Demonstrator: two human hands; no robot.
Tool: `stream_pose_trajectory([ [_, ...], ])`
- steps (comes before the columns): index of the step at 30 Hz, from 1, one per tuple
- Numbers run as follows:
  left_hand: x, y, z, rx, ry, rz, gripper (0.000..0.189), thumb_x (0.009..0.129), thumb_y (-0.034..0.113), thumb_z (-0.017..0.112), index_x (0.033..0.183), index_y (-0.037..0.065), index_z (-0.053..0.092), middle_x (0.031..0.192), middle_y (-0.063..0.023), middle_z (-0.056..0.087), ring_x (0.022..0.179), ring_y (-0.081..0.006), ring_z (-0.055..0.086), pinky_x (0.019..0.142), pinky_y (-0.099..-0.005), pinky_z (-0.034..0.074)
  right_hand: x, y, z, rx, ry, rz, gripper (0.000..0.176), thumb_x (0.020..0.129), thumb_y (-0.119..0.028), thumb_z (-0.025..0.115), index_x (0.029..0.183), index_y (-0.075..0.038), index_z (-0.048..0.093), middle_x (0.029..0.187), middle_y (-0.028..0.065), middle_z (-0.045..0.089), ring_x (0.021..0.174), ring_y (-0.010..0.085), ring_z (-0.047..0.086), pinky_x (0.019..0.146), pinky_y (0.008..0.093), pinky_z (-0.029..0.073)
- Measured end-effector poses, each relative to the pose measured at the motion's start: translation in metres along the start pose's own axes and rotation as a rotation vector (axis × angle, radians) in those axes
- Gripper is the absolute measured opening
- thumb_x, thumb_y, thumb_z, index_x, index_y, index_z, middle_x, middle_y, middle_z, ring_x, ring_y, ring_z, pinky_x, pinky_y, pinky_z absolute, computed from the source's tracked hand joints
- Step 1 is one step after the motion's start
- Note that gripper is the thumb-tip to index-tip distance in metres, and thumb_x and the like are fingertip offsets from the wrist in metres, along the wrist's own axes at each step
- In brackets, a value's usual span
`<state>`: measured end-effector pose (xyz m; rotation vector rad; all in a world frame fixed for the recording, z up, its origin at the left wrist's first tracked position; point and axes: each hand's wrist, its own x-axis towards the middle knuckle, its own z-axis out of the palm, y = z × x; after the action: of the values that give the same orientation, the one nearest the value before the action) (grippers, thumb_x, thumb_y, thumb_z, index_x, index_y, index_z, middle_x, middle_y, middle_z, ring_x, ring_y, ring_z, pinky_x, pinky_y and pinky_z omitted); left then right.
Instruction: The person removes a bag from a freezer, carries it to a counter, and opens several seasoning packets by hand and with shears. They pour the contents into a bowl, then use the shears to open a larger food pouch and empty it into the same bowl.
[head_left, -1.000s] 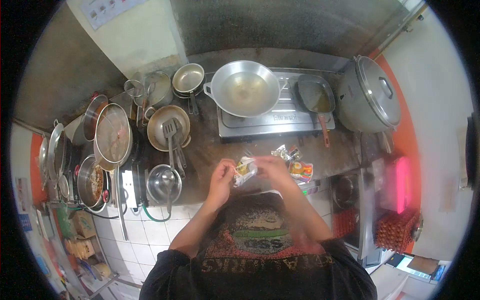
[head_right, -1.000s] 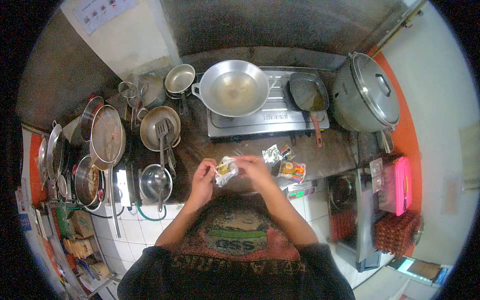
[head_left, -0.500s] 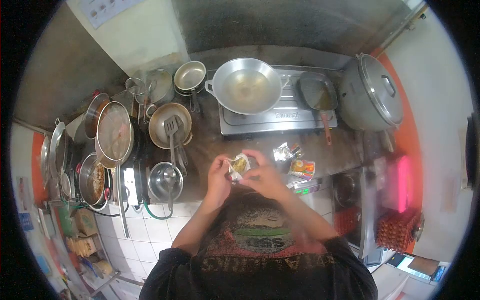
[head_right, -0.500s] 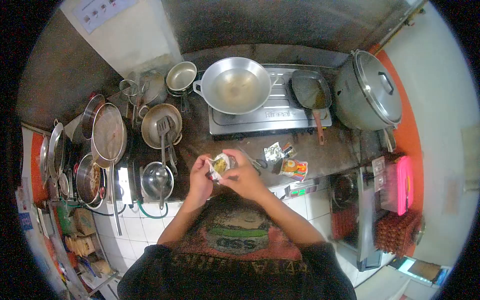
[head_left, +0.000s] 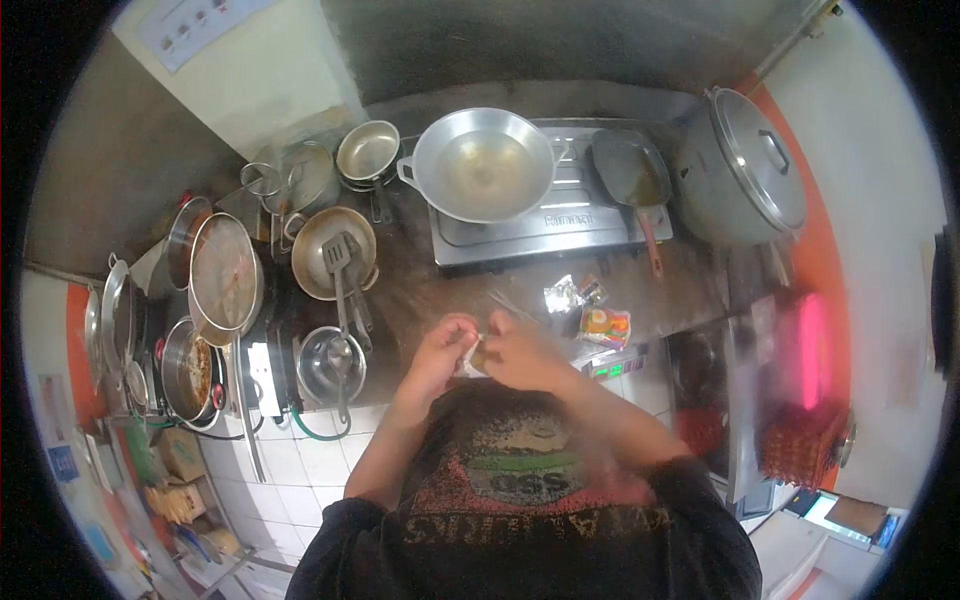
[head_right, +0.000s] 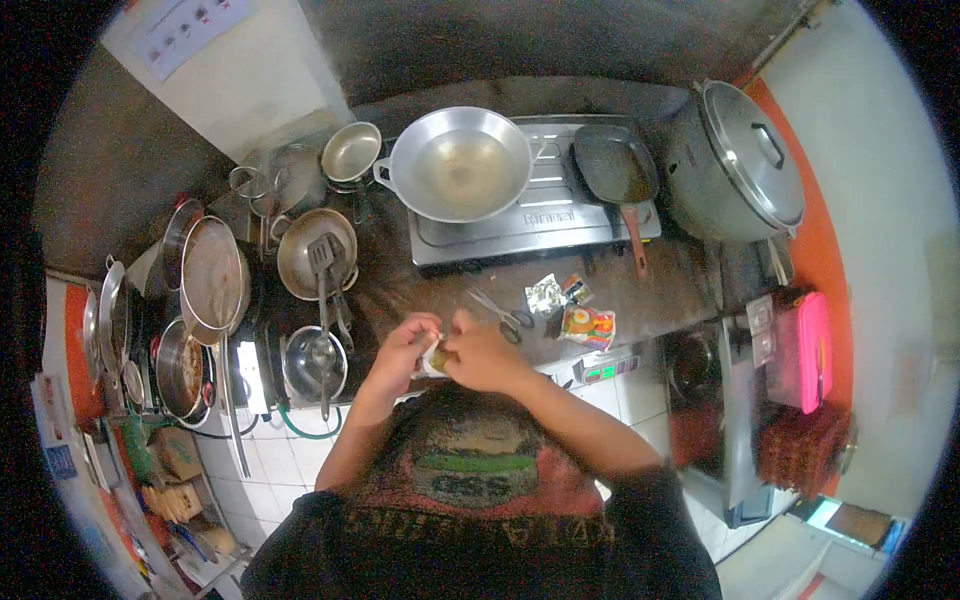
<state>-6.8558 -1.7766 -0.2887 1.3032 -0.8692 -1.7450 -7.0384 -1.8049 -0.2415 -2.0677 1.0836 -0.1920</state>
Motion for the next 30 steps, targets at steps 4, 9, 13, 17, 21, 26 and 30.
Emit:
stream_pose_trajectory([
  [4,-0.016,0.001,0.001,0.176,-0.171,-0.174,0.014,0.096,0.024,0.058,0.099,0.01,0.059,0.093,0.0021,0.056,0.08,-0.0066,0.053,0.071,-0.0214,0.043,-0.011,0.009,0.023,-0.023,-0.286,0.068,0.032,0.081,-0.03,0.059,0.093,-0.001,0.068,0.107,0.0239,0.05,0.093,0.0383,0.056,0.085,0.045,0.044],
  [9,-0.017,-0.054,-0.029,0.311,-0.106,-0.244,0.05,0.1,0.047,0.041,0.113,0.003,0.061,0.109,-0.0094,0.062,0.1,-0.0187,0.057,0.088,-0.0322,0.044,-0.019,0.034,0.048,0.15,-0.24,0.01,0.035,0.079,-0.032,0.06,0.099,-0.003,0.066,0.108,0.0235,0.051,0.1,0.0383,0.053,0.088,0.0444,0.043],
  [13,-0.025,-0.052,-0.015,0.643,0.035,-0.208,0.07,0.097,0.06,0.034,0.127,0.0,0.055,0.127,-0.0207,0.059,0.122,-0.0327,0.052,0.099,-0.0397,0.04,-0.011,0.047,0.067,0.054,-0.34,0.059,0.036,0.079,-0.032,0.061,0.099,-0.003,0.065,0.11,0.0218,0.051,0.102,0.0374,0.051,0.09,0.0431,0.042],
  [17,-0.029,-0.029,-0.001,0.663,0.082,-0.219,0.068,0.097,0.059,0.033,0.127,0.002,0.056,0.13,-0.0242,0.055,0.123,-0.038,0.05,0.101,-0.0409,0.038,-0.008,0.036,0.04,-0.01,-0.404,0.074,0.036,0.078,-0.032,0.062,0.098,-0.003,0.065,0.113,0.019,0.05,0.105,0.0356,0.05,0.091,0.0422,0.041],
  [21,-0.024,-0.067,-0.012,0.593,0.046,-0.238,0.068,0.098,0.058,0.032,0.124,0.001,0.058,0.126,-0.0232,0.058,0.12,-0.0338,0.053,0.102,-0.0379,0.038,-0.017,0.03,0.018,0.151,-0.377,0.03,0.038,0.078,-0.032,0.063,0.102,-0.004,0.067,0.116,0.0207,0.048,0.111,0.0374,0.047,0.095,0.0444,0.04],
  [26,-0.029,-0.039,-0.002,0.637,0.005,-0.22,0.064,0.099,0.055,0.034,0.121,0.0,0.059,0.119,-0.0193,0.062,0.112,-0.0289,0.058,0.097,-0.0368,0.041,-0.027,0.065,0.058,0.122,-0.148,-0.081,0.04,0.077,-0.033,0.066,0.106,-0.005,0.069,0.127,0.0213,0.046,0.118,0.0376,0.044,0.103,0.0456,0.036],
  [30,-0.022,-0.072,-0.007,0.55,-0.037,-0.116,0.066,0.097,0.057,0.036,0.122,0.0,0.058,0.115,-0.0188,0.064,0.109,-0.0285,0.06,0.094,-0.0365,0.043,-0.024,0.073,0.061,0.18,-0.274,-0.041,0.04,0.078,-0.032,0.066,0.107,-0.006,0.069,0.134,0.0202,0.045,0.123,0.0376,0.042,0.106,0.0455,0.033],
])
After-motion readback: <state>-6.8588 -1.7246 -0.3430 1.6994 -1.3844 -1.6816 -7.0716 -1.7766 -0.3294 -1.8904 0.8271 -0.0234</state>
